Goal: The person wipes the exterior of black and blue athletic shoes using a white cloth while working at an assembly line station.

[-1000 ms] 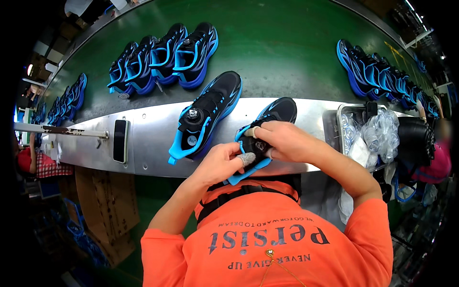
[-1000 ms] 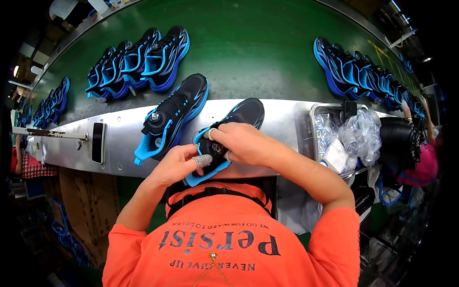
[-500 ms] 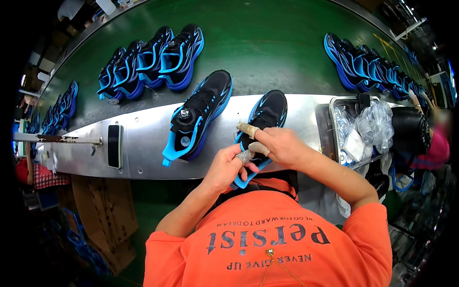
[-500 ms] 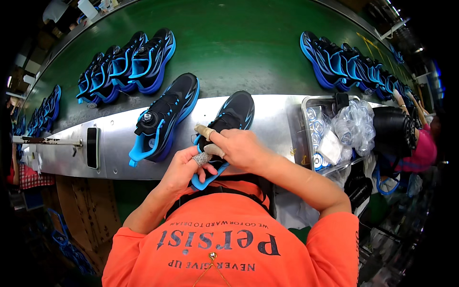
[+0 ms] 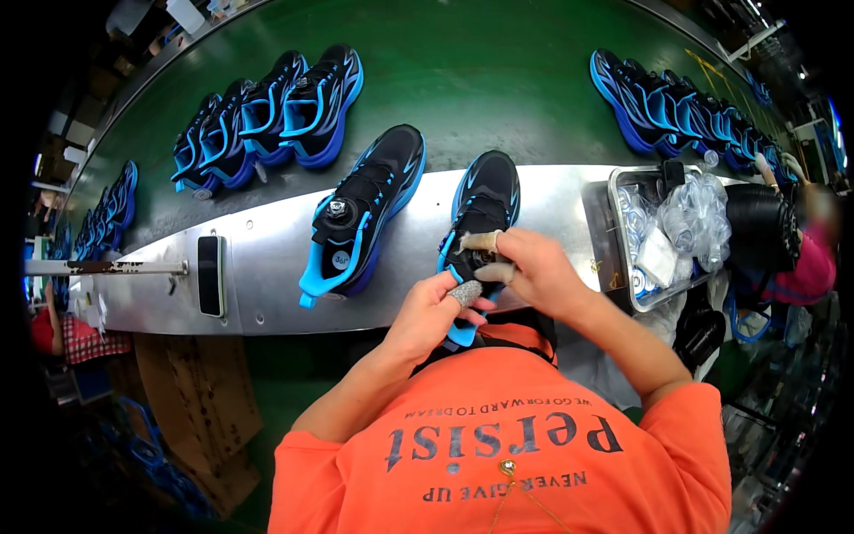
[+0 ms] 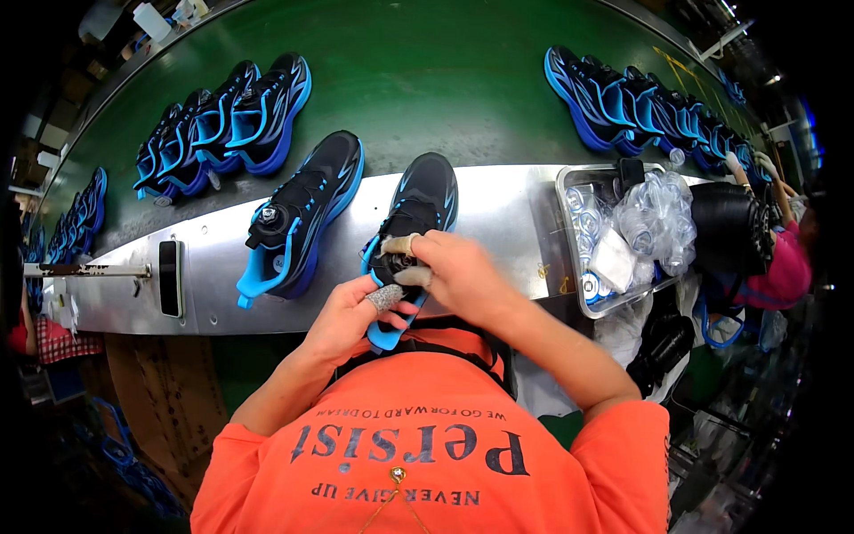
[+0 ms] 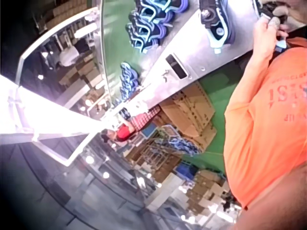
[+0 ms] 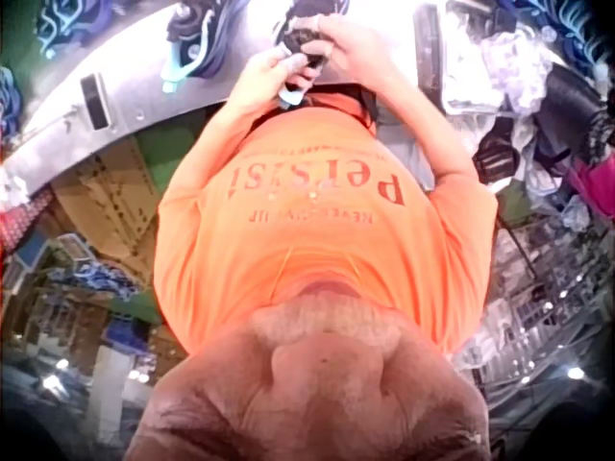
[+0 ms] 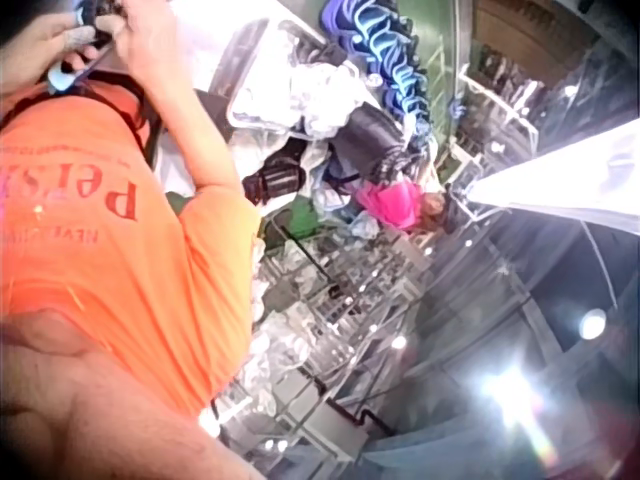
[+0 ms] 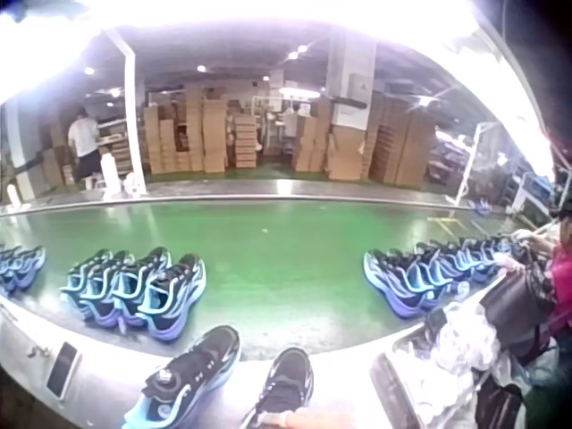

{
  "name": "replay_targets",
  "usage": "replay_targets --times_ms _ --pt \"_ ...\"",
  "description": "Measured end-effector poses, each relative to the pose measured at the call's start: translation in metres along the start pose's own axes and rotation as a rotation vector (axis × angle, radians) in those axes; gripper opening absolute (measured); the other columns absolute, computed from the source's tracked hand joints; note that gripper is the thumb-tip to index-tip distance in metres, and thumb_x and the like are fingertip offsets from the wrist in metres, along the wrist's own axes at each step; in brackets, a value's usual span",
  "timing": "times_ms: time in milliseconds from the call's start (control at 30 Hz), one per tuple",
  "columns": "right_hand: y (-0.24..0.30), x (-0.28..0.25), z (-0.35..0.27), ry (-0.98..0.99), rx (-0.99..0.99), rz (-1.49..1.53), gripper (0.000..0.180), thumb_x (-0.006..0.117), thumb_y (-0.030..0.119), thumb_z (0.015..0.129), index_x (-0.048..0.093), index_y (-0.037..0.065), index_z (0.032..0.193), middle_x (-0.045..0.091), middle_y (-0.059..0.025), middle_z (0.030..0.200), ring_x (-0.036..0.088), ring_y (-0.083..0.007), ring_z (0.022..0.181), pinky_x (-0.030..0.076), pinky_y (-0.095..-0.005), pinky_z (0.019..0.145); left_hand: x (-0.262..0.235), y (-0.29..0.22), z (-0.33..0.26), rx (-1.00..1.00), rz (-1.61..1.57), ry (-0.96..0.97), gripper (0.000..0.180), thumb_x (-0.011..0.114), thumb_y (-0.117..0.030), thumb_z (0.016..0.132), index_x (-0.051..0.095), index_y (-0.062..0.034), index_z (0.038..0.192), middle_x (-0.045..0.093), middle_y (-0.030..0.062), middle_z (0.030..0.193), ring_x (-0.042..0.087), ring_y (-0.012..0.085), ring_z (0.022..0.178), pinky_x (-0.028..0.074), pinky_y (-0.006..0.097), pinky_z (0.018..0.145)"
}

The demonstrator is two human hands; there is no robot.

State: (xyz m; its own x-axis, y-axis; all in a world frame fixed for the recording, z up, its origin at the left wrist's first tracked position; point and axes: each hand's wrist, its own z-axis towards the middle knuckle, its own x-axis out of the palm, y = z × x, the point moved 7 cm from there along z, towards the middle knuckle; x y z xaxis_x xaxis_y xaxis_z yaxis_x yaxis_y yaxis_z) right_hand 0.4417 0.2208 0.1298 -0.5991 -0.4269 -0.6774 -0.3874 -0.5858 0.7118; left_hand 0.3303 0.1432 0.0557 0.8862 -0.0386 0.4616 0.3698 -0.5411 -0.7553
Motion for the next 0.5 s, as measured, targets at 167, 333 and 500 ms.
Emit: replay_targets --times_ms 167,333,500 --pt "0.0 -0.018 0.013 0.004 -0.077 -0.039 0.03 0.072 0.021 0.083 0.067 0.008 0.11 0.062 -0.0131 0.09 0.062 -0.0304 0.094 0.05 -0.0381 0.082 0.0 0.002 -0.005 -0.026 -0.072 -0.065 0.024 0.055 -0.013 0.099 0.06 0.0011 0.118 0.069 0.0147 0.101 0.066 0.0132 0.076 0.056 0.027 0.064" --pt "-0.046 -0.01 0.009 -0.011 0.163 0.014 0.033 0.057 0.024 0.096 0.065 0.006 0.123 0.062 -0.0161 0.126 0.057 -0.0309 0.121 0.044 -0.0374 0.103 0.006 0.003 0.004 0.049 -0.1 -0.079 0.024 0.055 -0.013 0.098 0.061 0.0014 0.117 0.07 0.015 0.099 0.066 0.0139 0.076 0.056 0.028 0.064" --pt "-0.038 -0.02 0.018 0.065 0.082 -0.092 0.033 0.059 0.017 0.095 0.065 0.005 0.125 0.064 -0.0136 0.123 0.06 -0.027 0.114 0.045 -0.0359 0.101 0.008 -0.004 0.001 0.0 -0.046 -0.087 0.024 0.056 -0.014 0.098 0.061 0.0014 0.116 0.07 0.0152 0.099 0.066 0.0139 0.077 0.056 0.027 0.064"
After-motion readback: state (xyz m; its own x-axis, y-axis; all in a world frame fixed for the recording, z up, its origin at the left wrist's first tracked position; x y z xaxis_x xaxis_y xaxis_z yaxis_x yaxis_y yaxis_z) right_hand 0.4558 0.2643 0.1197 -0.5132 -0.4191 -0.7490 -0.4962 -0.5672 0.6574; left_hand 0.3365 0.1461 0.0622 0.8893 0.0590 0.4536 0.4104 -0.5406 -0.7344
